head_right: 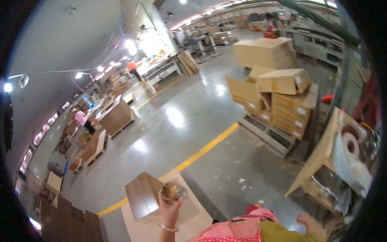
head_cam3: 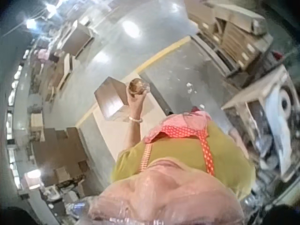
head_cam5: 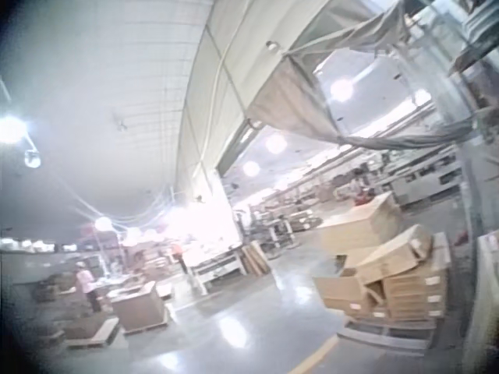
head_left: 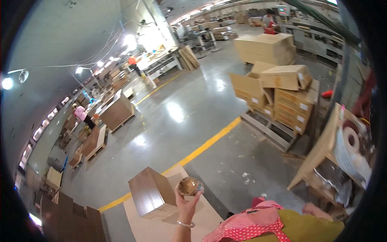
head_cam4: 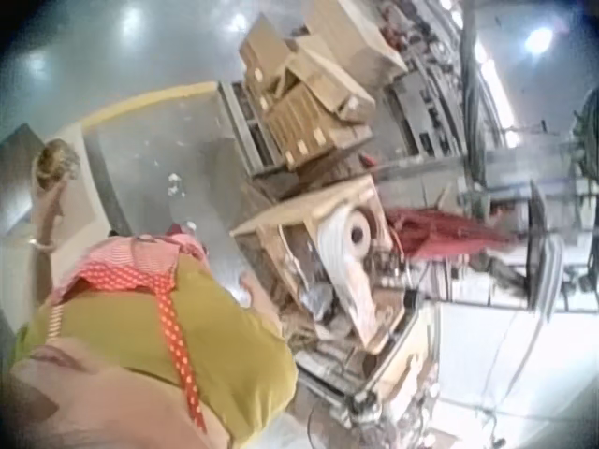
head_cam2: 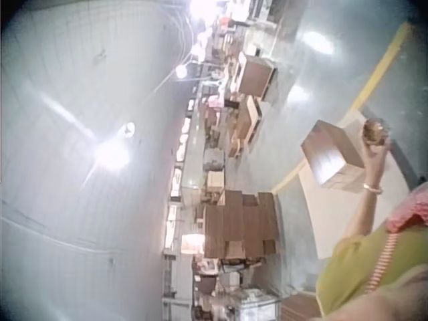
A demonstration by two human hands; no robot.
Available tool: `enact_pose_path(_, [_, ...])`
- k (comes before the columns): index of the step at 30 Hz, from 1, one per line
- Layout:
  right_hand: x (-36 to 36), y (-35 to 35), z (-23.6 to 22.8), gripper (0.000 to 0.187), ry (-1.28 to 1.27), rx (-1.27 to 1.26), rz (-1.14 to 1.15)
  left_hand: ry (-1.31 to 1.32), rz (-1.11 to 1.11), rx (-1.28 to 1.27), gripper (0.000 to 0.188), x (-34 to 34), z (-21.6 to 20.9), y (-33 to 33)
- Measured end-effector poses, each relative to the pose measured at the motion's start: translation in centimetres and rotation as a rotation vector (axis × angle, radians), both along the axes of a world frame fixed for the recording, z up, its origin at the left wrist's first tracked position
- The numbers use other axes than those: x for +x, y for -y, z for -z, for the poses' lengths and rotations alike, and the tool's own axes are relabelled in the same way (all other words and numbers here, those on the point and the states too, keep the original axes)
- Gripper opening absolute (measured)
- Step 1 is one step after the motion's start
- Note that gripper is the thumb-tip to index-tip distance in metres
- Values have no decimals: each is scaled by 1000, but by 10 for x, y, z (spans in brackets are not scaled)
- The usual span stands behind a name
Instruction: The person dips a piece of brown material into a bucket of brown liquid and then rubs it onto the inside of a small wooden cup.
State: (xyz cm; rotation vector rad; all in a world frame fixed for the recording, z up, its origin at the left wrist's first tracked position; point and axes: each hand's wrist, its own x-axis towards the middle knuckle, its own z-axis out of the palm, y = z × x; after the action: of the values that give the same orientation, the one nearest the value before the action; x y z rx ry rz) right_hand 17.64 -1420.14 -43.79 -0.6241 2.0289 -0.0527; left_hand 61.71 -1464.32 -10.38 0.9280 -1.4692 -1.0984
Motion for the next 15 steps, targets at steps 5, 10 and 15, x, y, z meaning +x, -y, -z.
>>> enact_pose_path(5, [-54, 139, 62, 20, -62, 127, -213, 85, -140, 2, 67, -11, 7, 127])
enact_pose_path(10, [-120, 397, 141, 23, -642, 146, -445, 105, -244, -11, 63, -35, -6, 249])
enact_pose_path(15, [-87, 778, -68, 16, -167, -468, -344, -25, -382, 132, 63, -31, 12, 353])
